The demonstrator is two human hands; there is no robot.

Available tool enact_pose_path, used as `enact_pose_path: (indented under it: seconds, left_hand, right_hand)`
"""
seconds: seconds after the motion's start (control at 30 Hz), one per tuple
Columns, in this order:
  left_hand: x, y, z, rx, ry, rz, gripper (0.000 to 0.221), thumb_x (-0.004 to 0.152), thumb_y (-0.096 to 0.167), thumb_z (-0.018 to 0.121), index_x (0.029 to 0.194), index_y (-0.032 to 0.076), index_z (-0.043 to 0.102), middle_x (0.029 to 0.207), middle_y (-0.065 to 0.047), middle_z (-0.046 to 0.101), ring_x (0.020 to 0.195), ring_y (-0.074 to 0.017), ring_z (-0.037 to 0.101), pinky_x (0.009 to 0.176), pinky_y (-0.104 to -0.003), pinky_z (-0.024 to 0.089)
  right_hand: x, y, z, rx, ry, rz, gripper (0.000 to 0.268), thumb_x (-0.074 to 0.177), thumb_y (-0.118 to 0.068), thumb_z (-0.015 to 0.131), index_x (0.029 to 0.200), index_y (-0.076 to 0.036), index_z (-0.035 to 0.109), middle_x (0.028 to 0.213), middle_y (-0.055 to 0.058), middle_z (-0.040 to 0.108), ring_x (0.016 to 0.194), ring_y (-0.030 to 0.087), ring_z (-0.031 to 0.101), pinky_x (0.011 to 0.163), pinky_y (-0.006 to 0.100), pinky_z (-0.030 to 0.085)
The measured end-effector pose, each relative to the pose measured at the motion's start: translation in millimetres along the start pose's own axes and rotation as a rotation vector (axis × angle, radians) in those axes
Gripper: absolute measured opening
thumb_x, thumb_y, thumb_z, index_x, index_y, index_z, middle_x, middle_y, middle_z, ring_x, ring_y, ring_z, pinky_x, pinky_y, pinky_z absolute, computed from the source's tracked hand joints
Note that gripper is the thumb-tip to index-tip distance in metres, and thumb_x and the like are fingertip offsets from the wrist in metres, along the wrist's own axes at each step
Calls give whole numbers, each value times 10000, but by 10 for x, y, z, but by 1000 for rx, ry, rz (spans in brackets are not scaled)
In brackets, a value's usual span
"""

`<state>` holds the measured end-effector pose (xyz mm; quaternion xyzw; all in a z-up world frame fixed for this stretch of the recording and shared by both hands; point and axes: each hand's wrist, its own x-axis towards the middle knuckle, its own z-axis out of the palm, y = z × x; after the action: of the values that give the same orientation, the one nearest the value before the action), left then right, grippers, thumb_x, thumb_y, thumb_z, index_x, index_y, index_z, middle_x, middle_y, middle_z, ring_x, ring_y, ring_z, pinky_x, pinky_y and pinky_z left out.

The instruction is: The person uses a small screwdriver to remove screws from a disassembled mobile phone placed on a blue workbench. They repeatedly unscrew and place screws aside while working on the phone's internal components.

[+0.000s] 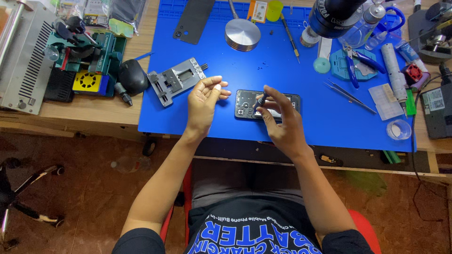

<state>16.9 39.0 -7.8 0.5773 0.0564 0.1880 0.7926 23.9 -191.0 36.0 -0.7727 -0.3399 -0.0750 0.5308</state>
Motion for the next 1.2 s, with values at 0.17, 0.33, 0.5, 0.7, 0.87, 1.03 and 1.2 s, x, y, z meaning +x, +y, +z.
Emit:
enact_pose_path:
  seconds: [0.17,0.33,0.5,0.7,0.87,1.03,1.2]
  left_hand:
    - [1,14,5,8,-2,-5,217,1050,2,579,1248,-81,616,1080,-227,739,886,-210,775,800,-265,658]
    - [-4,44,52,77,-33,10,217,1046,-4,572,1246,-71,626,1087,-220,733,888,-201,771,800,-266,653]
    - [105,73,181,356,-127,38,171,1006,60,660,1159,58,735,1090,-111,762,867,-167,777,774,-259,659]
    - [742,-184,415,862,-272,385,157,973,131,708,1121,149,759,1063,-117,725,823,-285,773,709,-405,642]
    - [1091,-483,619,1203,-332,241,77,923,292,748,941,233,794,885,-28,780,913,-291,769,805,-431,633]
    - [1128,-546,713,1343,-308,188,85,870,349,778,869,268,807,791,4,760,848,-284,773,739,-440,638]
    - [1130,-633,710,1366,-372,397,153,855,280,748,807,137,770,786,-140,731,800,-413,750,730,-521,621]
  right_hand:
    - [17,-121,-21,-32,-10,-10,633,1017,53,649,1553,-169,397,1249,167,666,1098,395,742,997,614,580]
    - [10,60,53,-133,45,-117,665,955,23,762,1513,-166,454,1213,143,659,1123,370,726,1019,573,578]
    - [-12,128,-26,-328,90,-292,513,991,-94,757,1470,-163,588,993,48,686,1153,324,676,1226,724,258]
    - [-53,49,-22,-290,65,-268,508,968,-84,759,1440,-209,619,1094,79,727,1222,338,676,1250,671,260]
    - [-30,-20,-62,-233,66,-247,489,960,-52,742,1413,-195,629,1194,92,716,1261,348,653,1238,651,303]
    - [12,-88,-91,-211,37,-228,518,969,-39,732,1438,-215,601,1329,111,687,1342,389,611,1230,662,327]
    - [12,-113,-78,-166,35,-174,462,983,-39,722,1406,-185,611,1267,95,710,1325,364,630,1228,656,352]
